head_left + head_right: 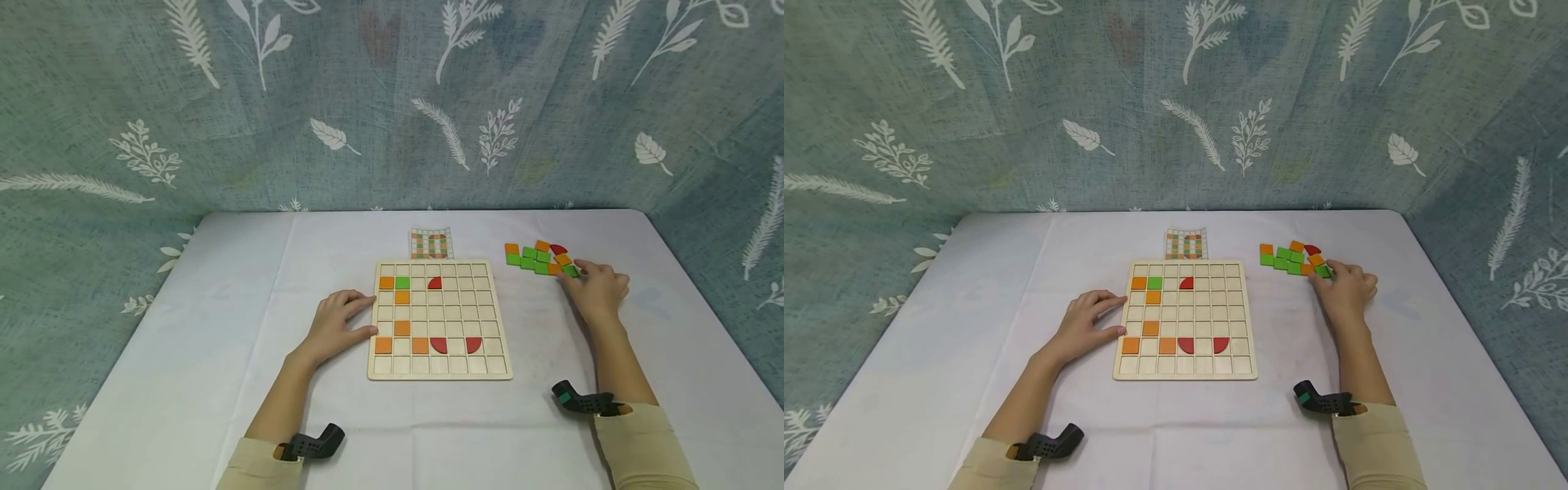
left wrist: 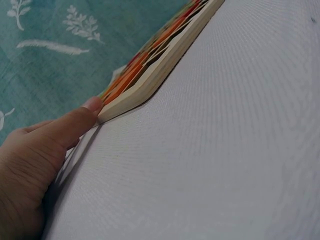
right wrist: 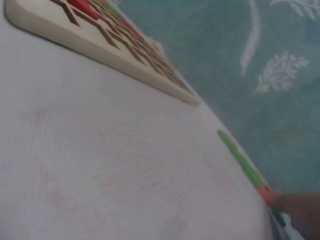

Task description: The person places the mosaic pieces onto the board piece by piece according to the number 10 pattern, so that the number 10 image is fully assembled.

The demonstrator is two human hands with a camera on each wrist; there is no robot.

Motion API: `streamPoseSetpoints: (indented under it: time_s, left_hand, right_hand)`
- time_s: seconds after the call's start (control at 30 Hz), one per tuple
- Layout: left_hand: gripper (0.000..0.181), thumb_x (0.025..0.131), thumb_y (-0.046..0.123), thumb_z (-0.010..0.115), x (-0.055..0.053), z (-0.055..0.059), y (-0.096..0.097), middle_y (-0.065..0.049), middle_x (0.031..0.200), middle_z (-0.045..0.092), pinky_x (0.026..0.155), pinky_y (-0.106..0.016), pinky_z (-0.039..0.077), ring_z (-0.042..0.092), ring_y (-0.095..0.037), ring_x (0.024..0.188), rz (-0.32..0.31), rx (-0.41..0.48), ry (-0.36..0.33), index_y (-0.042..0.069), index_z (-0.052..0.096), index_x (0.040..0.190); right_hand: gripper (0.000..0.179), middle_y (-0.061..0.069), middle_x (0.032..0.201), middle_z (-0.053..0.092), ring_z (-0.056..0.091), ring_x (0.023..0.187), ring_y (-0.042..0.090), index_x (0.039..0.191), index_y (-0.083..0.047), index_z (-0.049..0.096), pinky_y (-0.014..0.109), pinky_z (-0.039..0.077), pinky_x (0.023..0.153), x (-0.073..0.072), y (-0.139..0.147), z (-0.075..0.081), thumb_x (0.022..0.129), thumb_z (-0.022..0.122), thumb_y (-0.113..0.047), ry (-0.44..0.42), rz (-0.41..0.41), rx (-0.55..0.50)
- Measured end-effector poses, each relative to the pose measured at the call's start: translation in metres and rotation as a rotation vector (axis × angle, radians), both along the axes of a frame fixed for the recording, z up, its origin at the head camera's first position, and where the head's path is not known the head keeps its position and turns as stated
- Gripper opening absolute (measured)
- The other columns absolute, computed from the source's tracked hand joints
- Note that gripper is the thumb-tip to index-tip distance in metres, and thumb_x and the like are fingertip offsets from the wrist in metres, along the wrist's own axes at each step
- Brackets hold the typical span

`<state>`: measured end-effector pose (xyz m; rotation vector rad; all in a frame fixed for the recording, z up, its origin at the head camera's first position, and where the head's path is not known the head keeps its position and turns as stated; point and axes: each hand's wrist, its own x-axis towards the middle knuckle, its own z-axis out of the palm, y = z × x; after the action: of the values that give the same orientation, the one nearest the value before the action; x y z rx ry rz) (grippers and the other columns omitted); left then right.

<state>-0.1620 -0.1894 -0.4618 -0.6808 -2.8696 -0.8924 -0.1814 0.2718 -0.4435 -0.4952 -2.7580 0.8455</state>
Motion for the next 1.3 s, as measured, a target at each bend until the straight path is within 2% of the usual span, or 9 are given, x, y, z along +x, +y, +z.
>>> streamPoseSetpoints:
  time_s: [0.1,0.23,0.53,0.73,0.97,1.3]
  left_hand:
    - [0.058,0.079,0.043,0.073,0.000,0.000,0.000,-0.005,0.126,0.051,0.105,-0.047,0.024,0.039,-0.025,0.125,0.002,0.002,0.000,0.019,0.059,0.130]
    - [0.058,0.079,0.043,0.073,0.001,0.000,0.000,-0.005,0.126,0.051,0.104,-0.047,0.025,0.039,-0.025,0.124,0.004,0.005,0.000,0.019,0.059,0.130]
    - [0.058,0.080,0.044,0.072,0.000,0.000,0.000,-0.004,0.126,0.051,0.104,-0.046,0.024,0.039,-0.024,0.125,-0.006,0.008,-0.006,0.019,0.058,0.131]
    - [0.059,0.079,0.043,0.073,-0.001,-0.002,-0.001,-0.005,0.126,0.051,0.104,-0.046,0.024,0.039,-0.025,0.124,-0.012,0.005,0.000,0.020,0.058,0.131]
    - [0.059,0.079,0.043,0.073,0.001,-0.001,-0.001,-0.005,0.126,0.050,0.104,-0.046,0.025,0.039,-0.025,0.125,-0.007,-0.006,-0.005,0.020,0.058,0.131]
    - [0.059,0.079,0.043,0.073,0.000,-0.001,-0.001,-0.005,0.126,0.051,0.104,-0.046,0.025,0.039,-0.024,0.125,-0.008,-0.006,0.000,0.019,0.058,0.131]
  right_hand:
    - [0.052,0.034,0.127,0.040,0.026,0.116,0.048,0.132,0.001,0.051,0.057,0.020,0.092,0.000,0.003,-0.004,0.092,0.060,-0.031,-0.044,-0.003,0.013]
    - [0.047,0.034,0.125,0.042,0.027,0.117,0.049,0.127,0.003,0.054,0.058,0.020,0.093,0.000,0.004,-0.005,0.094,0.058,-0.029,-0.054,-0.006,0.020]
    - [0.045,0.034,0.119,0.044,0.027,0.116,0.050,0.123,0.011,0.054,0.059,0.018,0.096,0.001,0.000,0.002,0.097,0.052,-0.025,-0.084,0.003,0.025]
    - [0.046,0.031,0.113,0.048,0.031,0.109,0.047,0.124,0.012,0.053,0.058,0.021,0.090,0.004,-0.015,0.008,0.096,0.055,-0.025,0.005,0.095,0.027]
    - [0.042,0.031,0.116,0.049,0.032,0.109,0.046,0.122,0.011,0.056,0.058,0.021,0.092,0.006,-0.042,0.013,0.094,0.059,-0.020,0.103,0.171,0.046]
    - [0.035,0.022,0.104,0.053,0.036,0.102,0.038,0.112,0.005,0.060,0.054,0.022,0.090,0.014,-0.091,0.021,0.085,0.070,-0.014,0.301,0.393,0.074]
